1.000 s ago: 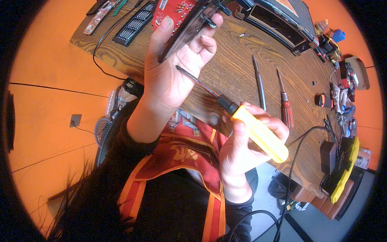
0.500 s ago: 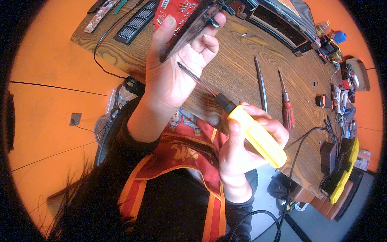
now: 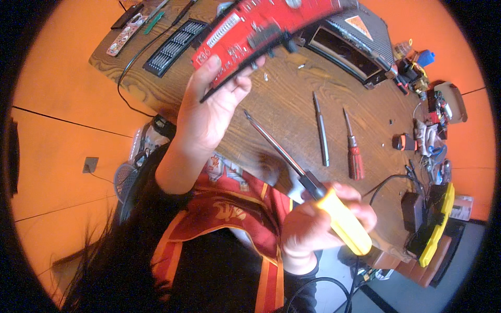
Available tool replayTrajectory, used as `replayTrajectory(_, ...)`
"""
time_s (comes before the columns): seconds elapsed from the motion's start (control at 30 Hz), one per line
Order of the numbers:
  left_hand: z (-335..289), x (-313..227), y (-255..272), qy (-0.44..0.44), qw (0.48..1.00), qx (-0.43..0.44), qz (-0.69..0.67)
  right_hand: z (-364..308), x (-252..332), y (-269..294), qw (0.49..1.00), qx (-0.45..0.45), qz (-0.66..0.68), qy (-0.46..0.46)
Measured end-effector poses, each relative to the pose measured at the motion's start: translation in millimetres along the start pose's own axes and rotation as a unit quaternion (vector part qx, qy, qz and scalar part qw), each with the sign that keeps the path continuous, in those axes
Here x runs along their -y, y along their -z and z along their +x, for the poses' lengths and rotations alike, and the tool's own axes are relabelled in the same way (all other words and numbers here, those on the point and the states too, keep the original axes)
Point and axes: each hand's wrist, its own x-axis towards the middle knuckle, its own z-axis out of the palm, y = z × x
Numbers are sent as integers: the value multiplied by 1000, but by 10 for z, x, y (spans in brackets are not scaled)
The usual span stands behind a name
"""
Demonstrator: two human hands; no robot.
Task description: The person assembles a small black electronic device by inserting screws and tightening them with a yellow-handled screwdriver. They then place the device into a larger black case and secure it with additional screws using a black-handled screwdriver.
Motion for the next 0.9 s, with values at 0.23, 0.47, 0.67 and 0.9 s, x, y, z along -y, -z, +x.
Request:
replayTrajectory(0.23, -132, 23, -83, -32, 986, -17, 166, 209, 150, -20, 987, 82, 24, 137)
replayTrajectory(0.47, -193, 14, -139, -32, 973, -27, 228, 193, 196, -188, 988, 95, -62, 105)
replayTrajectory(0.67, -219, 26, -184, -64, 958, -16, 279, 177, 141, -231, 994, 81, -25, 71)
replayTrajectory(0.9, -237, 25, -199, -48, 950, -11, 307, 179, 130, -222, 991, 93, -42, 83)
